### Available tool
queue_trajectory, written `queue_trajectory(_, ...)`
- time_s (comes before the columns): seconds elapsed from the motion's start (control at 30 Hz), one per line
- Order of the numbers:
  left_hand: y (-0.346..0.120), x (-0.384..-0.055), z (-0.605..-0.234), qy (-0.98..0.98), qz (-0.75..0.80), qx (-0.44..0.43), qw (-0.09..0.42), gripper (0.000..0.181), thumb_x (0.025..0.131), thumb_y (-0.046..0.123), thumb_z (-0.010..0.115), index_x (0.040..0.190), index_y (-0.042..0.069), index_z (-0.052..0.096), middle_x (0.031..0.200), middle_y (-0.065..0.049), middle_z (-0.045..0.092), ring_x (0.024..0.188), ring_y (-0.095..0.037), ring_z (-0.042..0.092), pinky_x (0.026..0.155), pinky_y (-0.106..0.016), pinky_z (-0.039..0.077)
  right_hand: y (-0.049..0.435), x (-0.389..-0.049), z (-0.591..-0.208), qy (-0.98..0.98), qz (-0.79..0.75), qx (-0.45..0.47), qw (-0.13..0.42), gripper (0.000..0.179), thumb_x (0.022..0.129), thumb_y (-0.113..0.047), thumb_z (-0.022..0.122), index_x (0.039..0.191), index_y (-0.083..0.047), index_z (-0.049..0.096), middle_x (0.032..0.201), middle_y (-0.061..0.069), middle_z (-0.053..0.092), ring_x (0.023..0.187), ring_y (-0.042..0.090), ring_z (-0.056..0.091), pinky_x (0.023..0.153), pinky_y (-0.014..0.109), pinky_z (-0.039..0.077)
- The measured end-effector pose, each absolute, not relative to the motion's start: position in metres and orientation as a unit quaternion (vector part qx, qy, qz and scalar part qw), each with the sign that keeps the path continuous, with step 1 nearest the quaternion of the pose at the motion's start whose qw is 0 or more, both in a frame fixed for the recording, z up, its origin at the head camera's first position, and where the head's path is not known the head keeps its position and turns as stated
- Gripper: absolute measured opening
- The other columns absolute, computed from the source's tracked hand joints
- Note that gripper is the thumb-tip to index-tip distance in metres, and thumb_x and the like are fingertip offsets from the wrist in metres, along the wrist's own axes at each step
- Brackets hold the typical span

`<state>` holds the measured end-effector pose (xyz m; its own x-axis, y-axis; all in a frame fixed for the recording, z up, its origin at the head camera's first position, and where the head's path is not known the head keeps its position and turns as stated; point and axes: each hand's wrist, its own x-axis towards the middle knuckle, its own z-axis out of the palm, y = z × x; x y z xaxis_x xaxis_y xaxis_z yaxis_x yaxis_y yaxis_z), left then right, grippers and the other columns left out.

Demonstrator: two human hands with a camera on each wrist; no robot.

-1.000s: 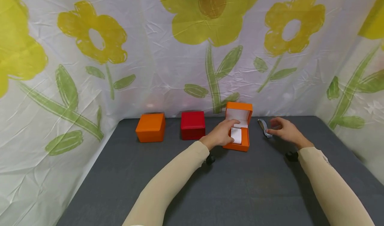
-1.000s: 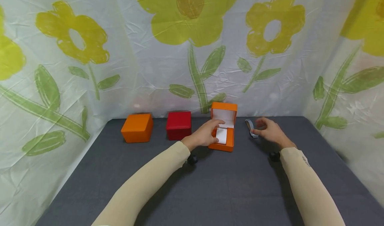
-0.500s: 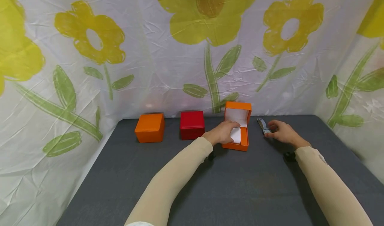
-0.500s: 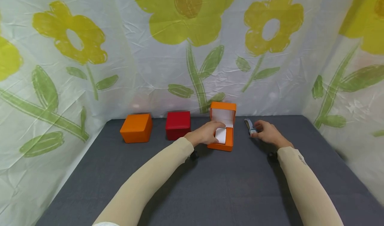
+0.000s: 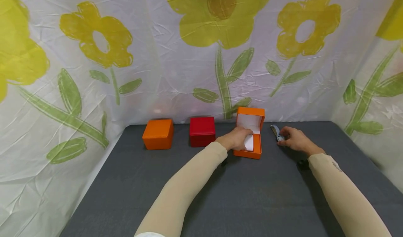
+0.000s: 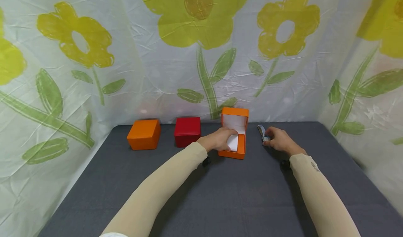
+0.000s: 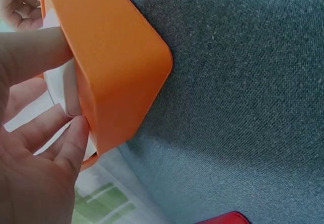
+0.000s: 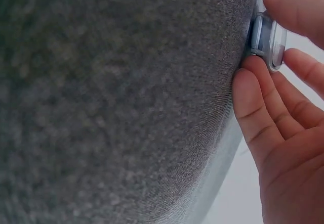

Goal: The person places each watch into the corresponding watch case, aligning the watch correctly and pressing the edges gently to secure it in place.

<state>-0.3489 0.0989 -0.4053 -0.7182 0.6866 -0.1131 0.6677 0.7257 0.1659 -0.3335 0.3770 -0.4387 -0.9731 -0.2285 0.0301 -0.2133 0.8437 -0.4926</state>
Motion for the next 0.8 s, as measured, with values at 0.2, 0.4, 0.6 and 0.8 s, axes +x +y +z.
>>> queue_trajectory(0.2,0.099,-0.349,-0.406,0.922,0.042,0.377,0.074,0.061,0.085,0.027,0.073,0.139,0.016,0.047,0.132,-0.001,0.054,0.121,-0.018,0.045,0.104,-0.026,0.034,0.378,-0.334,-0.439,0.961,-0.25,-0.119,0.013,0.035,0.085,-0.018,0.071,0.111,0.001,0.057,0.112,0.026,0.058,0.098,0.038,0.057,0.077,0.05,0.048)
queue_trajectory(0.4,0.095,-0.349,-0.408,0.922,0.069,0.374,0.075,0.064,0.084,0.028,0.074,0.139,0.015,0.045,0.13,-0.002,0.052,0.115,-0.016,0.047,0.099,-0.025,0.039,0.377,-0.335,-0.438,0.961,-0.244,-0.126,0.011,0.031,0.086,-0.017,0.07,0.109,0.001,0.059,0.104,0.021,0.061,0.091,0.034,0.058,0.072,0.046,0.048)
queue_trajectory(0.6,0.09,-0.352,-0.413,0.917,0.095,0.382,0.062,0.066,0.083,0.03,0.075,0.139,0.015,0.043,0.129,-0.002,0.05,0.107,-0.014,0.049,0.095,-0.026,0.043,0.374,-0.336,-0.437,0.961,-0.247,-0.122,0.007,0.027,0.085,-0.017,0.071,0.105,-0.001,0.059,0.1,0.018,0.062,0.086,0.03,0.058,0.07,0.043,0.048)
queue_trajectory(0.8,0.085,-0.352,-0.416,0.917,0.138,0.37,0.059,0.074,0.082,0.03,0.075,0.143,0.018,0.036,0.133,-0.001,0.044,0.104,-0.015,0.049,0.093,-0.028,0.045,0.373,-0.335,-0.435,0.955,-0.275,-0.111,0.017,0.024,0.088,-0.016,0.07,0.105,-0.002,0.06,0.101,0.017,0.062,0.086,0.028,0.06,0.068,0.041,0.05)
